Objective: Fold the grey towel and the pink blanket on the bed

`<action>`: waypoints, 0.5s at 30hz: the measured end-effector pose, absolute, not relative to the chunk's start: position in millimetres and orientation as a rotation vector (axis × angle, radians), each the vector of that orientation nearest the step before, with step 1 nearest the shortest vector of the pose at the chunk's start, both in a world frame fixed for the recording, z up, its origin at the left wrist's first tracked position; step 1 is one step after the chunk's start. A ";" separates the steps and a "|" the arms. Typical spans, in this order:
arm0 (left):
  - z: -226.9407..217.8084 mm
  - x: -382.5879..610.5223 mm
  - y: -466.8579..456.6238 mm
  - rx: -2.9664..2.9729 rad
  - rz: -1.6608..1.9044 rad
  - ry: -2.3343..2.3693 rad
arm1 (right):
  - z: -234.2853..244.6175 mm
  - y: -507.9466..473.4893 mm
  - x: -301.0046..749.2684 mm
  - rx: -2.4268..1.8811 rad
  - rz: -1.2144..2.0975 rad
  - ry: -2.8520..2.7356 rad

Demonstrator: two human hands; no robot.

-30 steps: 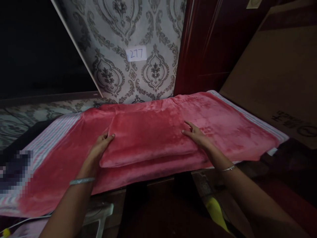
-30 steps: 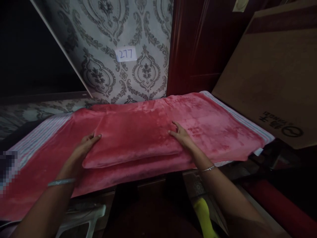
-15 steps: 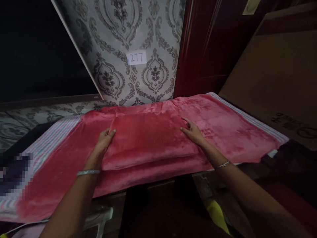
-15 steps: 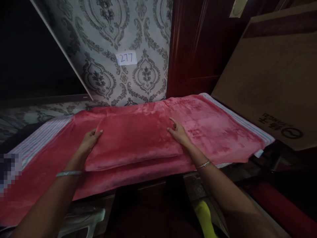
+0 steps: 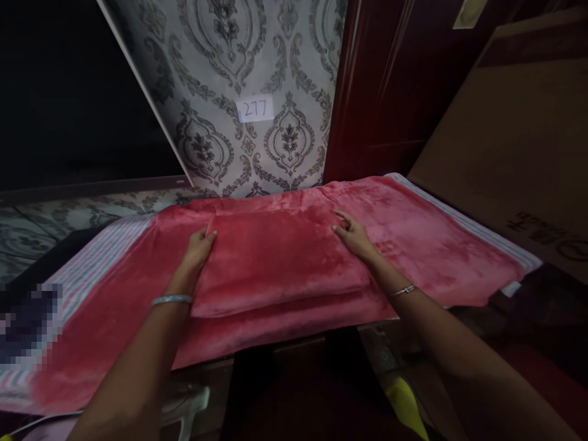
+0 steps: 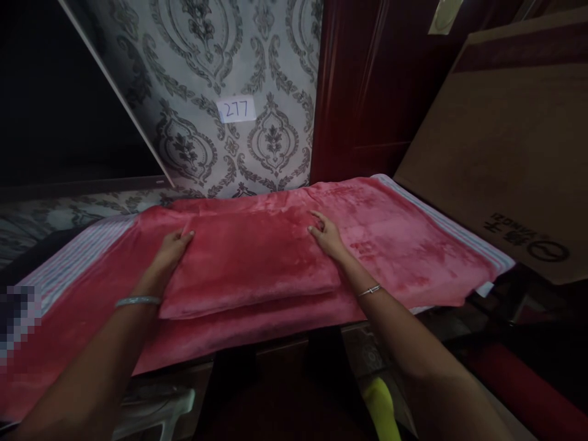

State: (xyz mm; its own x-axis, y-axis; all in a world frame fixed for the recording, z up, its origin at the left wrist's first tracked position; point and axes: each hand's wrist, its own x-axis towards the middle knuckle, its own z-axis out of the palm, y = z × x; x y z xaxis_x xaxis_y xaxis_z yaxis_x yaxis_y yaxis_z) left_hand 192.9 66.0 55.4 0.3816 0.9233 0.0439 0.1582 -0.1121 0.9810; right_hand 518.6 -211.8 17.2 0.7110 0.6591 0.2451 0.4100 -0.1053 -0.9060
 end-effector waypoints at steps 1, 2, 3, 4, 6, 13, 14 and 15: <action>56.3 193.4 64.0 1.565 0.886 1.012 | 14.3 -212.4 520.3 -1.731 0.248 -0.875; 57.4 193.5 61.8 1.567 0.881 1.039 | 11.3 -213.3 522.2 -1.741 0.274 -0.863; 58.8 193.4 59.8 1.557 0.865 1.085 | 8.7 -214.2 524.1 -1.755 0.333 -0.826; 60.5 193.1 58.2 1.537 0.839 1.141 | 6.7 -214.9 526.1 -1.765 0.407 -0.777; 64.1 192.9 56.3 1.487 0.774 1.261 | 5.4 -214.5 529.7 -1.748 0.529 -0.683; 60.8 198.7 67.9 1.382 0.848 1.129 | 17.5 -195.0 533.7 -1.741 0.531 -0.544; 58.5 200.9 72.0 1.365 0.851 1.101 | 18.1 -192.2 533.7 -1.754 0.529 -0.537; 56.2 203.2 76.5 1.356 0.854 1.080 | 18.0 -189.9 533.9 -1.763 0.522 -0.541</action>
State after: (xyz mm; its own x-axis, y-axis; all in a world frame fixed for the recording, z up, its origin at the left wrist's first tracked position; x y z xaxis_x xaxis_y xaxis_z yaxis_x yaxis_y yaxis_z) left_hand 203.2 76.5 56.2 0.3127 0.9443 -0.1029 0.1171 0.0692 0.9907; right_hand 533.9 -189.9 18.0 0.7941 0.6038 -0.0700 0.0912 -0.2322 -0.9684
